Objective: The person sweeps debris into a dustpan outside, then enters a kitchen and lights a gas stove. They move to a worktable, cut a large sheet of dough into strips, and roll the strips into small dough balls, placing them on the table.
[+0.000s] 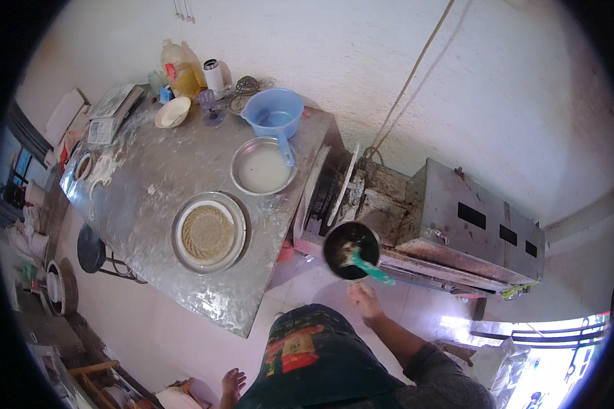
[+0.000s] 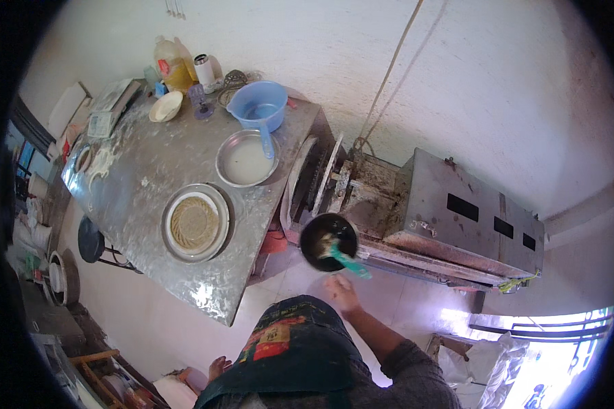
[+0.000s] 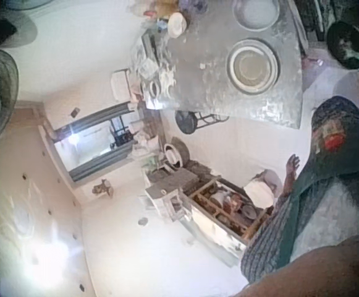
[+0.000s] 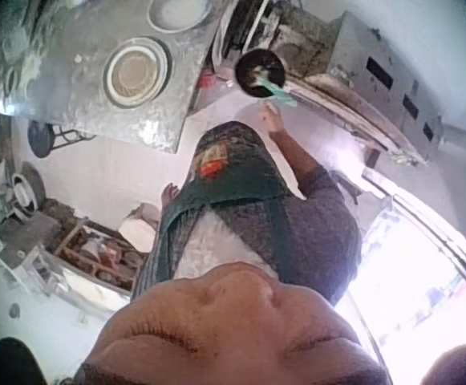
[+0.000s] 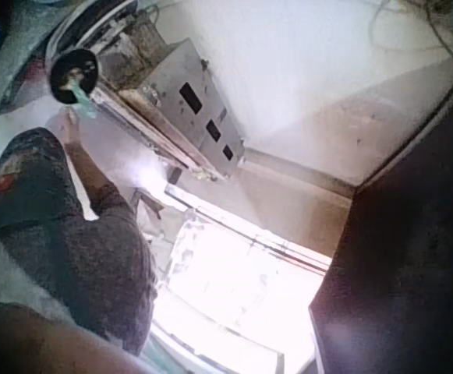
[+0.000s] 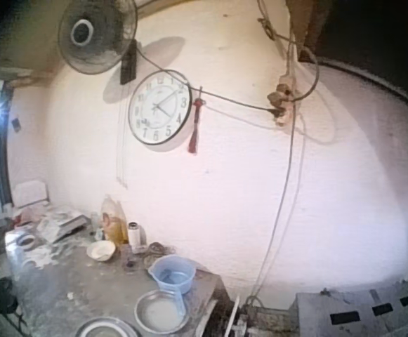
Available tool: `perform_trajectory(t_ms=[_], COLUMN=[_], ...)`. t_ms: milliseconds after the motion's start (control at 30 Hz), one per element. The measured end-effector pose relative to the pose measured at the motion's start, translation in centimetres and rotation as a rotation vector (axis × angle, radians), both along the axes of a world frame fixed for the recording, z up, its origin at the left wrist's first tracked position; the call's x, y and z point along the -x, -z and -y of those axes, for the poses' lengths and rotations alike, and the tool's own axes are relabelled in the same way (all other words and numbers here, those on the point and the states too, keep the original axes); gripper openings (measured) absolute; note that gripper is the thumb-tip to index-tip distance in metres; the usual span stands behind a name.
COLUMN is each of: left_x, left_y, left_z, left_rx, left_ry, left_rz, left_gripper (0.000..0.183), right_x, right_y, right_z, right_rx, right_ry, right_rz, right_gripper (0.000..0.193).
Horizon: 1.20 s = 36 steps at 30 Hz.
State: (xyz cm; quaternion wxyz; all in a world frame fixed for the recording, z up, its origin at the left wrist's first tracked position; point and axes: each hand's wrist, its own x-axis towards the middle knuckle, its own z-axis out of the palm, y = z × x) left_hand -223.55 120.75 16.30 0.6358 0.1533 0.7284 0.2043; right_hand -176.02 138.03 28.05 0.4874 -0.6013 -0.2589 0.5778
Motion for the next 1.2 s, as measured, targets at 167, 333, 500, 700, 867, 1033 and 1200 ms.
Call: perform_trajectory(t_ms=[167,333,500,700,867,1033,1200], left_x=[1.9,3.7,4.2,3.1,1.2,-1.3,-5.4], left_y=[0.9,2.6,1.4,-0.8,0.2,0.3,-0.9], left_z=[-0.5,0.4,2.1,4.5,5.7,6.3,4.5], left_rx=[0.106,0.041,0.061,0.055,0.119,0.021,0.030], left_ry=[-0.042,0.071,-0.030,0.137,-0.102,-0.174,-0.552], left_rz=[0.176,0.059,0.058,-0.068,0.007,-0.099,-0.043], left_gripper=[0.028,0.033,0.034,0.031,0.029,0.029,0.033], right_x=[-5.7,-9.4,-9.0,-6.5,2.7,10.1,11.5], right_y=[7.5,12.1,13.9,14.8,8.9,-1.7,-3.5], right_z=[-1.7,-6.5,-9.8,-11.0,-10.3,-23.1,-37.1], right_rx=[-0.020,-0.178,-0.130,0.063,0.274,-0.604,-0.728], right_ry=[0.301,0.333,0.472,0.948,0.129,-0.361,-0.517], right_rz=[-0.082,-0.402,-0.361,-0.171,0.274,0.864,1.415], right_gripper=[0.017,0.014,0.014,0.031,0.030,0.020,0.024])
